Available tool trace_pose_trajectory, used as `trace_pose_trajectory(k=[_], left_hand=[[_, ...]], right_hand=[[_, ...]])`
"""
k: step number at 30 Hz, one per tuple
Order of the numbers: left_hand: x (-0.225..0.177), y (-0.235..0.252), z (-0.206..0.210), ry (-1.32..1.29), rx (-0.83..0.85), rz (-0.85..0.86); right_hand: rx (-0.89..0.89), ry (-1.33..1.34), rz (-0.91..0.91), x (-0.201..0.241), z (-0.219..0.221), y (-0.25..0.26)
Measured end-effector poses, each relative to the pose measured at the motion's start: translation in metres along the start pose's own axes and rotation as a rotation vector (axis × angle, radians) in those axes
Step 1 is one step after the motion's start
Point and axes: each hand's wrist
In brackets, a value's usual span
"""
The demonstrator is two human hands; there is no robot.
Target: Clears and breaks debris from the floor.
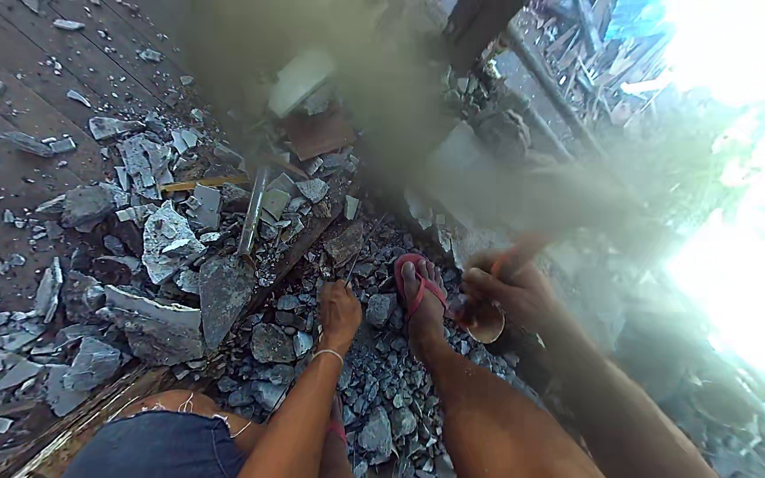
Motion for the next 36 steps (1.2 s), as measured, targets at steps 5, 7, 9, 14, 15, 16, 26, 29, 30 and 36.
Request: trace_pose_trajectory(k=[5, 7, 9, 14, 15, 16, 26, 29, 30, 36], left_hand=[[0.004, -0.004, 0.011, -0.025, 0.005, -0.033], [0.005, -0.003, 0.014, -0.044, -0.004, -0.029], [0.004, -0.006, 0.015, -0.076, 0.008, -0.025], [0.004, -0.009, 0.017, -0.077, -0.020, 0.004], [0.004, -0.009, 0.018, -0.067, -0.012, 0.002], [0.005, -0.009, 0.019, -0.061, -0.004, 0.000], [0.009, -0.009, 0.016, -0.036, 0.008, 0.035], [0.009, -0.011, 0.014, -0.035, 0.015, 0.035], [0.010, -0.009, 0.014, -0.031, 0.018, 0.033], [0.010, -0.012, 0.016, 0.000, 0.061, -0.006]], right_hand=[[-0.285, -0.149, 0.184, -0.012, -0.014, -0.017], [-0.191, -0.065, 0.128, -0.001, -0.017, -0.020], [-0.232, -0.086, 0.058, 0.010, -0.017, -0.018], [-0.446, -0.023, -0.162, 0.037, 0.010, 0.002], [-0.479, -0.060, -0.150, 0.031, 0.018, 0.009], [-0.518, -0.139, -0.117, 0.016, 0.026, 0.019], [-0.333, -0.741, 0.244, -0.006, 0.044, 0.041], [-0.511, -0.446, 0.029, 0.032, 0.030, 0.024], [-0.558, -0.361, -0.045, 0.031, 0.030, 0.026], [-0.182, -0.747, 0.491, -0.081, 0.046, 0.068]])
Point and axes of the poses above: each hand's wrist, its own y-axis towards the middle knuckle, its own z-axis out of the palm, x = y × z, and after that the axes turned 13 degrees about z, right-handed
